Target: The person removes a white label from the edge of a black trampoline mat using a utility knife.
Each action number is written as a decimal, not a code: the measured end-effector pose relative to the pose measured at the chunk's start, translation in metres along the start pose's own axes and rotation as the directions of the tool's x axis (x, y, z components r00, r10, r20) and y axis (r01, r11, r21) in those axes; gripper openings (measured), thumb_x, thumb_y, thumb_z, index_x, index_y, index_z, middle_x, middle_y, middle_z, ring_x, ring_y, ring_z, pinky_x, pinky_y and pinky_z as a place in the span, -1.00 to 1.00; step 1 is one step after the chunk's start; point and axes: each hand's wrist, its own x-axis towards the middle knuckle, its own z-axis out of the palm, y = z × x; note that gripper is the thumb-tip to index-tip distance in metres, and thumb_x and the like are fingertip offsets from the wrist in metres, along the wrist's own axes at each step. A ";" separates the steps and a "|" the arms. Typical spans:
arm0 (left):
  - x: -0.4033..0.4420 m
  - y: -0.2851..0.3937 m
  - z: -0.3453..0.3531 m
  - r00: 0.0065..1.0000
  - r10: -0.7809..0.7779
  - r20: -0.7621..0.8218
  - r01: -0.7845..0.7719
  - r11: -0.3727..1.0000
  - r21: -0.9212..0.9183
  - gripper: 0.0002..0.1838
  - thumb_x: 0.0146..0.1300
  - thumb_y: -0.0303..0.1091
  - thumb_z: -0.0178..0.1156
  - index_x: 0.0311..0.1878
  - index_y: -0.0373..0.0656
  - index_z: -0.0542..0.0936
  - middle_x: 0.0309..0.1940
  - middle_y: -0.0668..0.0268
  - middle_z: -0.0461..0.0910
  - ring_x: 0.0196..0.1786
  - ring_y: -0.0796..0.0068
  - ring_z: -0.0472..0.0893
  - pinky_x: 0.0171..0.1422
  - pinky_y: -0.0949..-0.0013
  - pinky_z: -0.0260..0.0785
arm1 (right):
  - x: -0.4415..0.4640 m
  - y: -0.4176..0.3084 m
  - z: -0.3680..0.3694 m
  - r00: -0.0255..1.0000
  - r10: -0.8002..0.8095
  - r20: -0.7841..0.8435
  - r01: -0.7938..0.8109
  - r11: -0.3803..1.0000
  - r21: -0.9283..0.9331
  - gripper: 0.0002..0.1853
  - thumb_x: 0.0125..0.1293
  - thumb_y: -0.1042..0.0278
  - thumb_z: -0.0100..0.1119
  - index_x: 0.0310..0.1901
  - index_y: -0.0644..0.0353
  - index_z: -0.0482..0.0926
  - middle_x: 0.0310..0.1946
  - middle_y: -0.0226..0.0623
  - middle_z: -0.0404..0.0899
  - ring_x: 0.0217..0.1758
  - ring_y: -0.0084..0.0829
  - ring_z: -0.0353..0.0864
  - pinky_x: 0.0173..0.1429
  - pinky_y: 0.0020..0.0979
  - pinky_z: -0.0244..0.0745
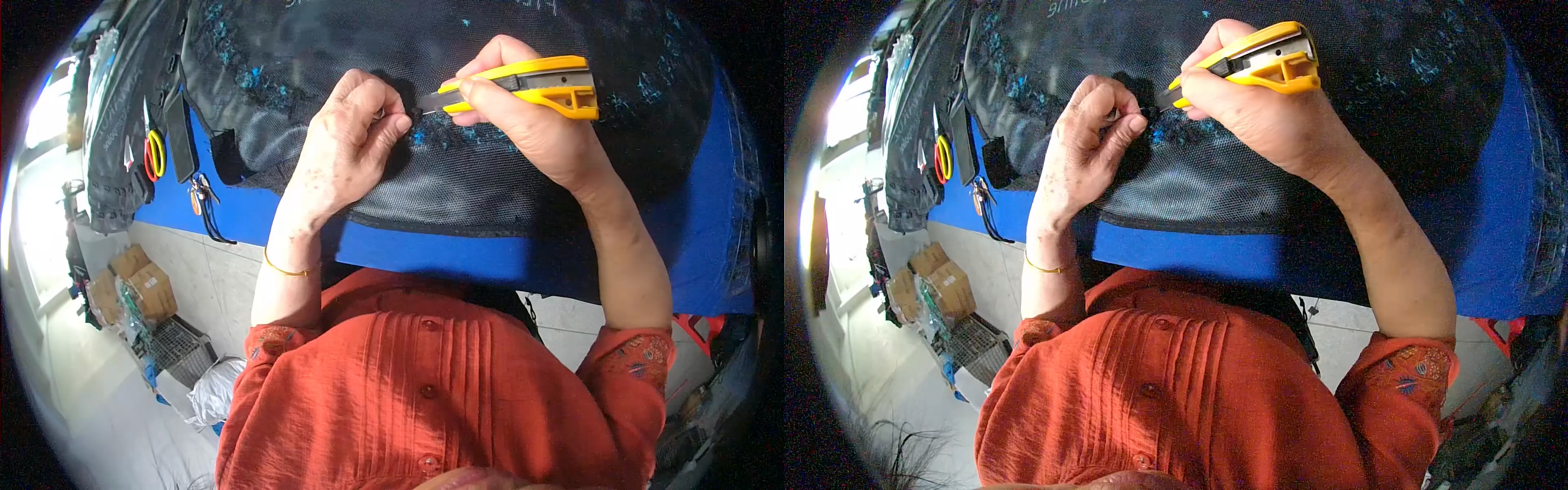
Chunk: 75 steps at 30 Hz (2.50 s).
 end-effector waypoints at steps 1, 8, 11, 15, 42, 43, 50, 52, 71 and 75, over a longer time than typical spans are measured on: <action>0.000 0.000 0.000 1.000 0.001 0.001 -0.001 1.000 0.000 -0.90 0.32 -0.47 0.32 -0.22 -0.21 0.57 -0.28 0.22 0.52 -0.31 0.24 0.58 -0.20 0.26 0.46 | 0.000 0.000 -0.001 1.000 0.001 0.014 -0.001 1.000 -0.023 -0.89 0.57 0.38 0.10 -0.03 0.22 0.54 -0.12 -0.27 0.67 -0.03 -0.48 0.75 0.09 -0.43 0.71; 0.000 -0.001 0.000 1.000 -0.005 0.003 0.005 1.000 -0.007 -0.90 0.32 -0.48 0.32 -0.22 -0.21 0.57 -0.28 0.21 0.52 -0.31 0.25 0.58 -0.21 0.27 0.45 | 0.001 -0.002 -0.006 0.998 0.019 0.066 -0.015 0.998 -0.060 -0.87 0.54 0.36 0.11 -0.05 0.23 0.54 -0.14 -0.27 0.68 -0.04 -0.49 0.75 0.05 -0.46 0.69; 0.000 0.000 0.000 1.000 -0.007 -0.001 0.007 1.000 -0.014 -0.90 0.31 -0.48 0.32 -0.22 -0.21 0.57 -0.28 0.22 0.52 -0.32 0.26 0.57 -0.21 0.27 0.45 | 0.001 -0.001 -0.006 0.998 0.022 0.060 -0.019 0.999 -0.049 -0.88 0.54 0.39 0.09 -0.05 0.25 0.54 -0.15 -0.26 0.67 -0.03 -0.48 0.75 0.05 -0.45 0.71; 0.000 -0.002 0.000 1.000 0.010 0.003 -0.010 1.000 -0.015 -0.90 0.31 -0.48 0.33 -0.23 -0.21 0.56 -0.30 0.23 0.50 -0.33 0.28 0.55 -0.21 0.27 0.43 | 0.001 -0.002 -0.004 0.999 0.032 0.034 -0.031 0.999 -0.021 -0.89 0.55 0.42 0.06 -0.05 0.27 0.53 -0.15 -0.26 0.66 -0.03 -0.47 0.75 0.05 -0.43 0.72; -0.001 -0.003 0.002 1.000 0.023 -0.013 -0.023 0.999 -0.023 -0.90 0.33 -0.46 0.32 -0.20 -0.20 0.57 -0.29 0.23 0.50 -0.33 0.28 0.56 -0.20 0.28 0.44 | -0.001 0.005 0.011 0.989 -0.037 -0.145 0.056 0.990 0.129 -0.95 0.43 0.53 0.20 -0.15 0.31 0.56 -0.24 -0.35 0.59 -0.18 -0.55 0.73 -0.11 -0.50 0.66; -0.002 -0.003 0.001 1.000 0.022 -0.015 -0.023 1.000 -0.022 -0.90 0.33 -0.46 0.32 -0.20 -0.20 0.57 -0.29 0.23 0.50 -0.33 0.28 0.56 -0.20 0.28 0.44 | -0.002 0.003 0.012 0.989 -0.066 -0.134 0.074 0.995 0.060 -0.95 0.42 0.55 0.21 -0.16 0.32 0.57 -0.25 -0.35 0.58 -0.19 -0.55 0.72 -0.11 -0.50 0.67; -0.002 -0.004 -0.002 0.999 -0.007 0.040 0.008 1.000 -0.012 -0.84 0.39 -0.41 0.32 -0.15 -0.26 0.54 -0.22 0.25 0.48 -0.23 0.39 0.54 -0.13 0.38 0.44 | -0.001 0.004 -0.001 0.997 -0.073 0.030 0.075 0.992 -0.097 -0.88 0.55 0.42 0.09 -0.05 0.29 0.53 -0.15 -0.26 0.66 -0.05 -0.45 0.76 0.06 -0.41 0.73; -0.002 -0.004 -0.001 0.999 -0.010 0.038 0.010 1.000 -0.015 -0.83 0.39 -0.41 0.32 -0.15 -0.26 0.54 -0.22 0.24 0.47 -0.23 0.39 0.54 -0.13 0.38 0.44 | -0.002 0.005 0.001 0.999 -0.039 0.002 0.039 0.999 -0.034 -0.88 0.56 0.42 0.09 -0.05 0.29 0.53 -0.15 -0.26 0.66 -0.05 -0.45 0.76 0.06 -0.41 0.74; -0.002 -0.003 -0.002 0.999 -0.020 0.041 0.020 1.000 0.005 -0.82 0.37 -0.41 0.34 -0.15 -0.26 0.53 -0.22 0.25 0.48 -0.22 0.38 0.54 -0.11 0.37 0.44 | -0.007 0.001 0.007 0.998 -0.040 -0.049 0.038 0.999 -0.030 -0.89 0.53 0.45 0.12 -0.08 0.31 0.55 -0.17 -0.26 0.64 -0.08 -0.47 0.76 -0.01 -0.45 0.75; 0.000 -0.005 0.001 0.999 0.030 -0.012 -0.030 0.999 -0.024 -0.90 0.32 -0.47 0.33 -0.22 -0.20 0.57 -0.31 0.25 0.49 -0.34 0.29 0.54 -0.23 0.30 0.42 | -0.003 0.002 0.002 0.999 0.031 -0.023 -0.031 0.999 -0.032 -0.88 0.52 0.44 0.12 -0.06 0.32 0.55 -0.17 -0.25 0.63 -0.08 -0.45 0.76 -0.01 -0.44 0.76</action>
